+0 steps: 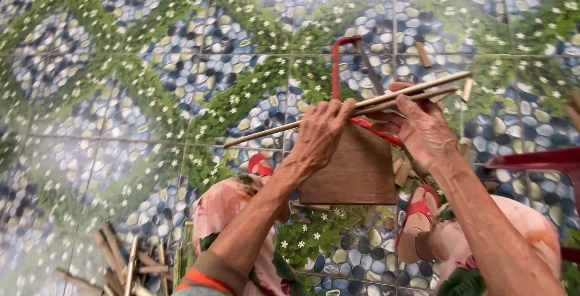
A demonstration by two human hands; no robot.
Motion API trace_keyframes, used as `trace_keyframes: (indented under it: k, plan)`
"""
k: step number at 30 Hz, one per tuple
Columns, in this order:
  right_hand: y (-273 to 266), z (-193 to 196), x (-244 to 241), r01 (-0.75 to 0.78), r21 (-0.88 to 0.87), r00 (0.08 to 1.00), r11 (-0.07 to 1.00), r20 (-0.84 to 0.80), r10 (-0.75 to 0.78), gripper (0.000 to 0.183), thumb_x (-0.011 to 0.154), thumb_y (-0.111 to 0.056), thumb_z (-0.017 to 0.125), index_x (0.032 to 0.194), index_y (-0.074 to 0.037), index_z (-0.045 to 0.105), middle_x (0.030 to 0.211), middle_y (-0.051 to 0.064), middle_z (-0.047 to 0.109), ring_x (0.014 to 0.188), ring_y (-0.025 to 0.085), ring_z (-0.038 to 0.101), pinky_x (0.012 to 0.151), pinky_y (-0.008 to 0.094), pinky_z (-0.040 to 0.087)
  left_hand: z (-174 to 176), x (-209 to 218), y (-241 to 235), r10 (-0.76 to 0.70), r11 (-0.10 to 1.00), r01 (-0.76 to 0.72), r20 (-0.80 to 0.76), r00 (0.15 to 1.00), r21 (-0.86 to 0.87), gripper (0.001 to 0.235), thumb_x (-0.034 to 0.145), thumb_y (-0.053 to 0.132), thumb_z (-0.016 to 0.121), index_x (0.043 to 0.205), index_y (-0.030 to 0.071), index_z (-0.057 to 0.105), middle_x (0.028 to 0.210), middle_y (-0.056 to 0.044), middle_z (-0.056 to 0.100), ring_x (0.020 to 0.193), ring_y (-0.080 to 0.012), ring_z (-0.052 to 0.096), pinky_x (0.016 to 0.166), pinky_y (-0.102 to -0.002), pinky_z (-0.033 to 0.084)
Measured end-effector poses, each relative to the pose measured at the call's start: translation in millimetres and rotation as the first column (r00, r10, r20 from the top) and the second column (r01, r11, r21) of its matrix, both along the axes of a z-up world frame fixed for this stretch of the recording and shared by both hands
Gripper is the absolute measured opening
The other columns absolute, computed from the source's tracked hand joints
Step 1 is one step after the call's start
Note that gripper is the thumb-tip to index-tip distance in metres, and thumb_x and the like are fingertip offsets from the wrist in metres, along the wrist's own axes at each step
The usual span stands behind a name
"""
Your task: The person sits on a tiled floor and uses a red hand saw to cut a bamboo pole into short segments. They repeatedly position the pole on a wooden block, saw through it, and place the cut pieces aside.
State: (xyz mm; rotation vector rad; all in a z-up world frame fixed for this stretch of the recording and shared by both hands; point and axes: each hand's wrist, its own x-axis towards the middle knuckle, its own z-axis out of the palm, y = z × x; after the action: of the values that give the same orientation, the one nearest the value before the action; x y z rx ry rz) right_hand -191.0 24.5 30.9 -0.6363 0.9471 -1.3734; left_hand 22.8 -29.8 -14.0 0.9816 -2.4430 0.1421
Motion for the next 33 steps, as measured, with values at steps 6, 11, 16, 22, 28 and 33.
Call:
trace_keyframes:
  k: [6,11,16,22,28,33]
  plan:
    - [3.1,-11.9,16.3,-0.097,0.032,0.994,0.995,0.049,0.096,0.027,0.100,-0.017,0.063,0.124,-0.004,0.065,0.123,0.017,0.070,0.113,0.037,0.071,0.100,0.050,0.062,-0.9,-12.7,7.2,0.008,1.000,-0.008,0.063,0.998,0.001,0.038,0.105,0.010,0.062,0.141,0.012,0.050,0.108,-0.008,0.065,0.083,-0.0186,0.059,0.070,-0.032,0.050]
    - [1.9,-29.3,20.2,-0.065,0.059,0.997,0.996,0.036,0.063,0.024,0.105,-0.017,0.060,0.125,-0.006,0.064,0.118,0.014,0.071,0.106,0.031,0.071,0.098,0.045,0.061,4.2,-11.0,11.8,-0.006,1.000,0.005,0.067,0.998,0.013,0.040,0.106,0.004,0.055,0.144,0.008,0.046,0.105,-0.011,0.065,0.084,-0.0216,0.061,0.072,-0.036,0.053]
    - [-10.9,-45.5,22.7,0.009,0.034,1.000,0.999,0.020,-0.010,0.026,0.106,-0.012,0.057,0.129,-0.004,0.064,0.116,0.018,0.070,0.100,0.032,0.069,0.093,0.044,0.059,9.3,-9.8,7.8,-0.041,0.998,0.036,0.085,0.996,0.052,0.065,0.087,-0.002,0.067,0.147,0.004,0.044,0.115,-0.015,0.064,0.094,-0.0262,0.063,0.077,-0.040,0.055]
    - [-8.3,-32.4,29.8,0.114,0.144,0.990,0.983,-0.096,-0.101,0.024,0.103,-0.011,0.060,0.123,0.001,0.065,0.119,0.023,0.069,0.104,0.040,0.069,0.090,0.052,0.060,-1.7,-17.2,8.7,-0.046,0.982,0.040,0.028,0.999,0.187,0.032,0.108,0.012,0.057,0.138,0.004,0.052,0.107,-0.015,0.065,0.089,-0.0261,0.064,0.078,-0.041,0.055]
    - [-11.1,-45.1,22.6,0.112,0.083,0.991,0.990,-0.087,-0.105,0.024,0.105,-0.010,0.058,0.125,0.002,0.064,0.115,0.024,0.068,0.101,0.041,0.068,0.089,0.052,0.060,1.3,-19.9,10.1,-0.046,0.975,0.044,0.006,0.999,0.219,0.032,0.108,0.009,0.054,0.140,0.003,0.051,0.111,-0.019,0.065,0.092,-0.0289,0.063,0.078,-0.041,0.054]
    - [-11.6,-38.2,24.2,0.136,0.145,0.984,0.980,-0.133,-0.117,0.023,0.107,-0.007,0.055,0.126,0.002,0.062,0.122,0.025,0.066,0.105,0.044,0.067,0.095,0.053,0.059,8.4,-20.8,12.3,-0.062,0.959,0.066,-0.024,0.998,0.276,0.029,0.109,0.005,0.051,0.137,0.002,0.050,0.107,-0.019,0.063,0.090,-0.0336,0.062,0.077,-0.045,0.051]
